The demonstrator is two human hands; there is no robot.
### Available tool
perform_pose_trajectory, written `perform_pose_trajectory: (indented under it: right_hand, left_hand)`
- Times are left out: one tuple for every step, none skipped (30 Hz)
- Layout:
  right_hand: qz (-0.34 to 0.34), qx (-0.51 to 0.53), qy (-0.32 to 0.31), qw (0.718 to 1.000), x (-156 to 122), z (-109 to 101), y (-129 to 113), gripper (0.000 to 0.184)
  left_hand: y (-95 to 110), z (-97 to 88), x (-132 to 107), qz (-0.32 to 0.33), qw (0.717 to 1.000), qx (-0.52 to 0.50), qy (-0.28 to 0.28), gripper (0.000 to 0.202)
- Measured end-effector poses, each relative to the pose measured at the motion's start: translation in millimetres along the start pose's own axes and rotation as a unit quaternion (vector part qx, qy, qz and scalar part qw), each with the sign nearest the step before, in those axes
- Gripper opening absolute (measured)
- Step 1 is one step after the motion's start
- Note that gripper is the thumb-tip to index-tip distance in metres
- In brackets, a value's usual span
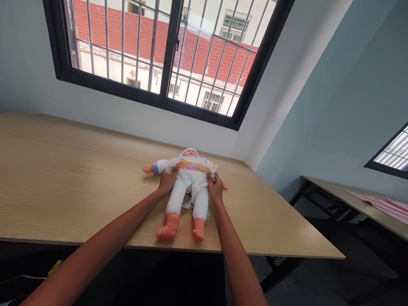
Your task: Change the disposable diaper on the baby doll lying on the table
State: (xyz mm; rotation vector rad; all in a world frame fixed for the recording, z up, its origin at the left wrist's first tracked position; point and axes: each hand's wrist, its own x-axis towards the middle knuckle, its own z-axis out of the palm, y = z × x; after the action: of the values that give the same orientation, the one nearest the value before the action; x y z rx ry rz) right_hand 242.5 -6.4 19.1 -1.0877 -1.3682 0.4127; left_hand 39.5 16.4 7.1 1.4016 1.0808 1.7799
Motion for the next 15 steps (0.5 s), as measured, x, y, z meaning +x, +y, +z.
perform_pose_trajectory:
  right_hand:
    - [-0.001, -0.014, 0.003, 1.0, -0.5, -0.7, -0.3, 0.037]
    - [-0.002, -0.025, 0.003, 1.0, -0.9, -1.4, -0.3, 0.037]
    - [-0.003, -0.034, 0.003, 0.999, -1.2, -2.1, -0.1, 0.037]
    - [-0.003, -0.041, 0.004, 0.999, -1.4, -2.8, 0.4, 0.037]
    - [-0.003, -0.045, 0.005, 0.999, -1.5, -3.3, 1.1, 0.037]
    - [-0.003, -0.049, 0.007, 0.999, -1.5, -3.8, 1.8, 0.037]
    - [-0.002, -0.051, 0.009, 0.999, -1.3, -4.1, 2.6, 0.037]
    - [-0.001, -0.054, 0.012, 0.998, -1.1, -4.2, 3.5, 0.037]
    - [0.002, -0.052, 0.013, 0.999, -0.9, -4.0, 4.7, 0.038]
    - [0.009, -0.042, 0.013, 0.999, -0.6, -3.5, 6.1, 0.038]
    - [0.02, -0.026, 0.012, 0.999, -0.3, -2.7, 7.9, 0.037]
    - [0.034, -0.006, 0.011, 0.999, 0.1, -1.7, 10.2, 0.037]
    - [0.049, 0.014, 0.01, 0.999, 0.4, -0.4, 12.7, 0.037]
    - [0.063, 0.032, 0.008, 0.997, 0.7, 0.9, 15.6, 0.037]
    - [0.075, 0.046, 0.006, 0.996, 0.9, 2.3, 18.5, 0.037]
  left_hand:
    - [2.1, 0.1, -1.7, 0.0, 1.0, 0.004, 0.001, 0.035]
    - [4.3, 0.2, -3.2, 0.002, 1.0, 0.007, 0.0, 0.034]
    - [6.3, 0.5, -4.3, 0.004, 1.0, 0.01, -0.002, 0.034]
    - [8.0, 0.9, -4.9, 0.005, 1.0, 0.012, -0.005, 0.034]
    - [9.2, 1.3, -5.0, 0.006, 1.0, 0.014, -0.007, 0.034]
    - [9.6, 1.7, -4.7, 0.006, 1.0, 0.015, -0.009, 0.034]
    - [9.4, 2.2, -4.1, 0.003, 1.0, 0.015, -0.01, 0.033]
    - [8.3, 2.5, -3.5, -0.002, 1.0, 0.014, -0.012, 0.033]
    - [6.6, 2.8, -2.9, -0.01, 1.0, 0.012, -0.013, 0.033]
    - [4.3, 3.1, -2.6, -0.019, 1.0, 0.01, -0.014, 0.032]
    - [1.7, 3.2, -2.6, -0.029, 0.999, 0.007, -0.015, 0.031]
    - [-1.1, 3.3, -2.9, -0.037, 0.999, 0.004, -0.015, 0.03]
    - [-3.9, 3.3, -3.5, -0.044, 0.999, 0.0, -0.014, 0.028]
    - [-6.6, 3.2, -4.2, -0.048, 0.999, -0.003, -0.012, 0.027]
    - [-9.2, 3.1, -4.8, -0.05, 0.999, -0.006, -0.009, 0.025]
